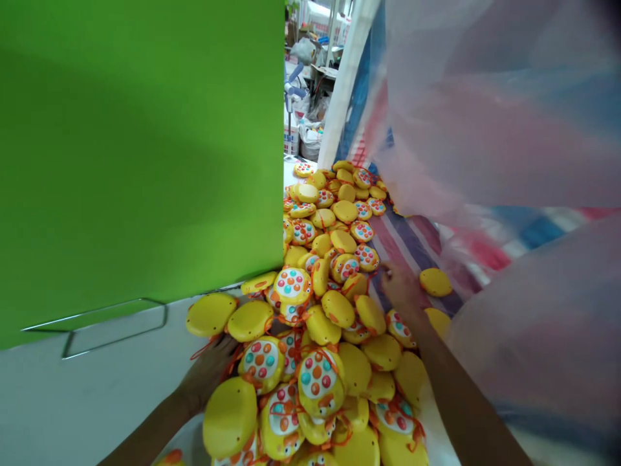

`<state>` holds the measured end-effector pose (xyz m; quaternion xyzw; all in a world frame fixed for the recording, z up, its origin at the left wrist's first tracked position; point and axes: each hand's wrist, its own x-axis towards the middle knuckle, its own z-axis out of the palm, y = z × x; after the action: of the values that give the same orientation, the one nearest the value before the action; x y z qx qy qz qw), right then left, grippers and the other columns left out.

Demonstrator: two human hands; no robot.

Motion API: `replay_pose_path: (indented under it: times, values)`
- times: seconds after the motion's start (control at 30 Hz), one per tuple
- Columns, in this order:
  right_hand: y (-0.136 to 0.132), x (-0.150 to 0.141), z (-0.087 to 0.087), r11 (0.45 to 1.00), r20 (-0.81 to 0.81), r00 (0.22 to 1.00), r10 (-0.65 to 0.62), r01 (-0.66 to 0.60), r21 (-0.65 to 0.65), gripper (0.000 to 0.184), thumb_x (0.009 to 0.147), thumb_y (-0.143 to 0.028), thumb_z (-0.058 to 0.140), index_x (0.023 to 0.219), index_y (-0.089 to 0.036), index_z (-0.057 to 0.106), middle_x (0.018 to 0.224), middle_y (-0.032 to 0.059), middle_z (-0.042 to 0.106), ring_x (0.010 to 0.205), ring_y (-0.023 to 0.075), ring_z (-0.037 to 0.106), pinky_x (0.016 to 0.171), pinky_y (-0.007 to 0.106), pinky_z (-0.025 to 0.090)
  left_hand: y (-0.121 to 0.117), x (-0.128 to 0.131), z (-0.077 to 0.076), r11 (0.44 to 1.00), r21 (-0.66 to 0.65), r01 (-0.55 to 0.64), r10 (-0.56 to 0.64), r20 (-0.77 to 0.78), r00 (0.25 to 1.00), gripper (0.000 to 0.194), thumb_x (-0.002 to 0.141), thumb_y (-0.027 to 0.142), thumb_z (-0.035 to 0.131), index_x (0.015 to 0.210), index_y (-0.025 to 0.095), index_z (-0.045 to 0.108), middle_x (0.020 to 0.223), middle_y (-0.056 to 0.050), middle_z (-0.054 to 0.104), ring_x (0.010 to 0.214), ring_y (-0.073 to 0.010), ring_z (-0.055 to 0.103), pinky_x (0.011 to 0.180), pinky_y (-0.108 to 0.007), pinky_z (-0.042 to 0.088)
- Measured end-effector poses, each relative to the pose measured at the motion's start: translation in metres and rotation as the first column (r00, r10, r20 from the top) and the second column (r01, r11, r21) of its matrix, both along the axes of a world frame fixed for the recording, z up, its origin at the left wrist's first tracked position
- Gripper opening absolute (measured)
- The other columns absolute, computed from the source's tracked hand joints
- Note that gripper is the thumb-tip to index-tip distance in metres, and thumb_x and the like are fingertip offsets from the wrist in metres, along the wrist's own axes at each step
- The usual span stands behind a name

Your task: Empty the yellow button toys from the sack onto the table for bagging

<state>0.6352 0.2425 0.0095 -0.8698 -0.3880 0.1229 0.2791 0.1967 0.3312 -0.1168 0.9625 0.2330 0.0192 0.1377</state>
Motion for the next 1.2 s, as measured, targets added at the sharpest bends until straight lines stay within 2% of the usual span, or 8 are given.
replay_pose_path:
  times: [0.1, 0.2, 0.43, 0.6, 0.73, 0.83, 1.0, 1.2]
  values:
    - [-0.012, 0.040, -0.002, 0.989, 0.099, 0.993, -0.061, 0.074, -0.130, 0.027, 0.087, -0.028, 0.054, 0.111, -0.018, 0.054, 0.121, 0.0077, 0.051, 0.106, 0.0223, 0.051, 0.089, 0.045, 0.042, -0.002, 0.004, 0.014, 1.000, -0.005, 0.009, -0.009, -0.011, 1.000, 0.052, 0.078, 0.040, 0.055, 0.125, 0.017, 0.052, 0.129, -0.017, 0.049, 0.119, -0.0327, 0.043, 0.101, -0.046, 0.031]
    - [-0.017, 0.066, -0.018, 0.965, 0.109, 0.992, -0.061, 0.086, -0.249, 0.024, 0.086, -0.028, 0.055, 0.106, -0.016, 0.057, 0.113, 0.0068, 0.056, 0.099, 0.0199, 0.056, 0.084, 0.042, 0.046, -0.003, 0.009, 0.026, 0.999, -0.030, 0.023, -0.023, -0.006, 1.000, 0.057, 0.079, 0.043, 0.054, 0.130, 0.019, 0.045, 0.132, -0.015, 0.046, 0.122, -0.0307, 0.041, 0.102, -0.044, 0.030]
    - [-0.021, 0.053, -0.052, 0.934, 0.183, 0.970, -0.158, 0.207, -0.292, 0.024, 0.089, -0.032, 0.051, 0.104, -0.014, 0.056, 0.099, 0.0048, 0.061, 0.083, 0.0157, 0.060, 0.073, 0.035, 0.051, -0.005, 0.010, 0.026, 0.996, -0.087, -0.009, 0.010, 0.014, 1.000, 0.057, 0.076, 0.041, 0.060, 0.128, 0.019, 0.047, 0.132, -0.015, 0.046, 0.123, -0.0313, 0.040, 0.102, -0.046, 0.032]
    - [-0.012, 0.028, -0.057, 0.971, 0.168, 0.982, 0.083, -0.042, -0.236, 0.026, 0.090, -0.033, 0.049, 0.109, -0.016, 0.056, 0.104, 0.0053, 0.062, 0.090, 0.0167, 0.060, 0.082, 0.038, 0.047, -0.008, 0.009, 0.025, 0.998, -0.063, -0.019, 0.019, 0.001, 1.000, 0.055, 0.076, 0.043, 0.059, 0.125, 0.019, 0.050, 0.130, -0.015, 0.048, 0.122, -0.0320, 0.040, 0.103, -0.048, 0.030]
    - [-0.002, 0.023, -0.053, 0.946, 0.133, 0.962, 0.238, -0.199, -0.257, 0.022, 0.088, -0.034, 0.053, 0.094, -0.015, 0.061, 0.088, 0.0021, 0.064, 0.078, 0.0144, 0.060, 0.077, 0.035, 0.047, -0.010, 0.015, 0.036, 0.997, -0.076, -0.026, 0.027, 0.003, 1.000, 0.051, 0.080, 0.041, 0.056, 0.125, 0.017, 0.050, 0.126, -0.016, 0.050, 0.121, -0.0312, 0.040, 0.101, -0.048, 0.031]
    - [0.005, 0.019, -0.041, 0.960, 0.161, 0.962, 0.221, -0.185, -0.213, 0.020, 0.086, -0.033, 0.055, 0.081, -0.014, 0.059, 0.075, -0.0008, 0.060, 0.067, 0.0121, 0.057, 0.069, 0.031, 0.047, -0.012, 0.019, 0.043, 0.997, -0.067, -0.026, 0.029, 0.052, 0.998, 0.050, 0.079, 0.041, 0.056, 0.122, 0.015, 0.051, 0.122, -0.016, 0.051, 0.119, -0.0307, 0.041, 0.102, -0.047, 0.031]
    - [0.012, -0.015, 0.006, 0.990, 0.225, 0.970, 0.093, -0.113, 0.078, 0.017, 0.086, -0.026, 0.045, 0.086, -0.014, 0.056, 0.065, 0.0019, 0.057, 0.062, 0.0151, 0.055, 0.062, 0.029, 0.042, -0.014, 0.020, 0.042, 0.999, -0.020, -0.040, 0.042, 0.098, 0.994, 0.039, 0.084, 0.035, 0.050, 0.117, 0.013, 0.053, 0.118, -0.016, 0.052, 0.116, -0.0268, 0.042, 0.101, -0.042, 0.033]
    - [-0.004, -0.100, 0.067, 0.900, 0.073, 0.941, 0.331, -0.337, 0.276, 0.014, 0.088, -0.030, 0.043, 0.086, -0.018, 0.050, 0.062, -0.0012, 0.056, 0.051, 0.0102, 0.054, 0.051, 0.020, 0.043, -0.016, 0.019, 0.028, 0.998, 0.015, -0.065, 0.065, 0.037, 0.997, 0.039, 0.086, 0.034, 0.046, 0.117, 0.012, 0.050, 0.123, -0.017, 0.048, 0.121, -0.0281, 0.036, 0.103, -0.044, 0.029]
